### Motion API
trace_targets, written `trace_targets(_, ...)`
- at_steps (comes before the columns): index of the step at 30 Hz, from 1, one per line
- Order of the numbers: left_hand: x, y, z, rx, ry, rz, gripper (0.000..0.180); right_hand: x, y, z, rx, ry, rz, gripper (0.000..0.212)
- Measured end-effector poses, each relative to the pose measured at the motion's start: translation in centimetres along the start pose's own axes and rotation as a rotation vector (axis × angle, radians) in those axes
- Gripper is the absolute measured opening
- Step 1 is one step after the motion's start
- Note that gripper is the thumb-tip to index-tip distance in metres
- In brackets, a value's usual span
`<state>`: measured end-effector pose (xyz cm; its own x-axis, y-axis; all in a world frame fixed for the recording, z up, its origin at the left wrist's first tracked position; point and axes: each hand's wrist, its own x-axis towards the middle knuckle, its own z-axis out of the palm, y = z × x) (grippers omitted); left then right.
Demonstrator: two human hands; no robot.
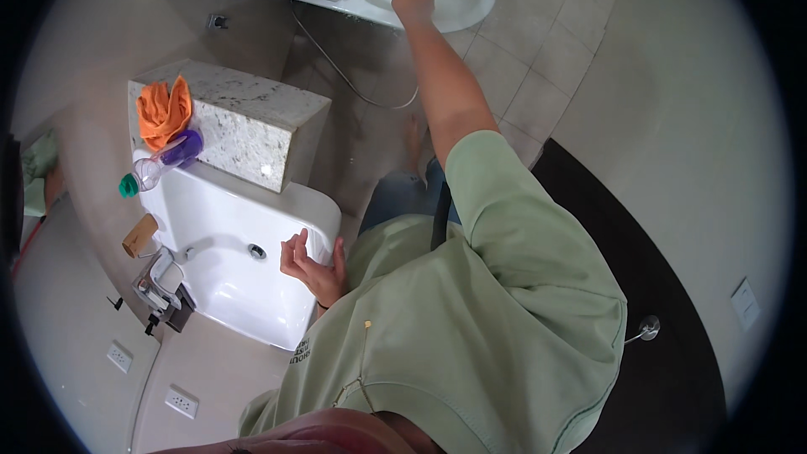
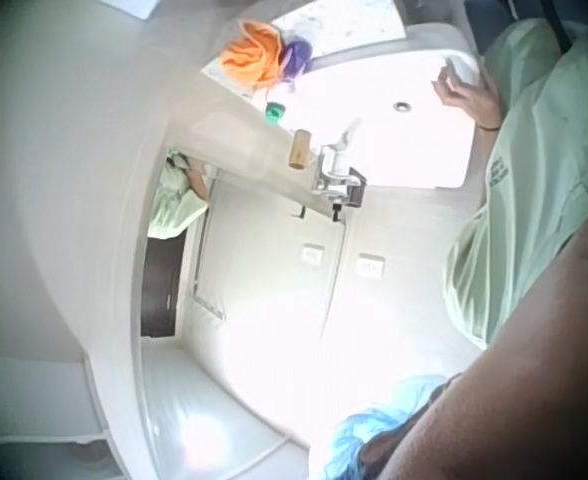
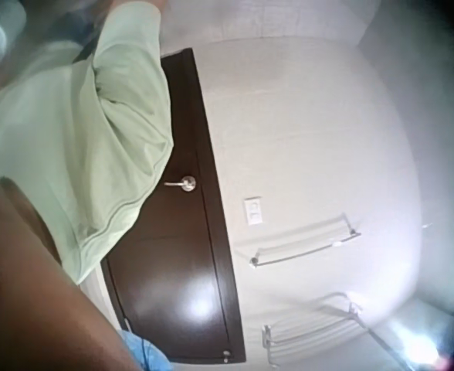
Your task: The person cleans a bathroom by rinsing a bucket and using a handheld sprayer to wash the toilet bowl, seat, and floor. They also handle a shower curtain, a mop, and a sponge during the cleaning process.
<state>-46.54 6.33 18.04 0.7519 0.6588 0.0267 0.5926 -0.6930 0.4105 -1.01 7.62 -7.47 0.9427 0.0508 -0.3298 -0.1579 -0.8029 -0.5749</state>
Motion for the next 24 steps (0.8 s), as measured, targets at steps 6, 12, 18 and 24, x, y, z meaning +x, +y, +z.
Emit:
trace_targets(6, 0.6, 0.1, -0.3, 0.039, -0.016, 0.006, 0.065, -1.0, -1.4, -0.4, -0.097, -0.003, 0.054, 0.058)
trace_targets(12, 0.9, 0.1, -0.3, 0.07, -0.002, -0.008, 0.064, -0.7, -1.3, -0.2, -0.088, -0.014, 0.079, 0.063)
trace_targets(18, 0.9, -0.3, -0.3, 0.067, -0.01, -0.006, 0.065, -0.4, -1.0, 0.0, -0.11, 0.002, 0.034, 0.06)
trace_targets(24, 1.1, -0.1, -0.4, 0.029, -0.025, -0.014, 0.065, -0.1, -0.7, 0.6, -0.115, 0.03, 0.005, 0.057)
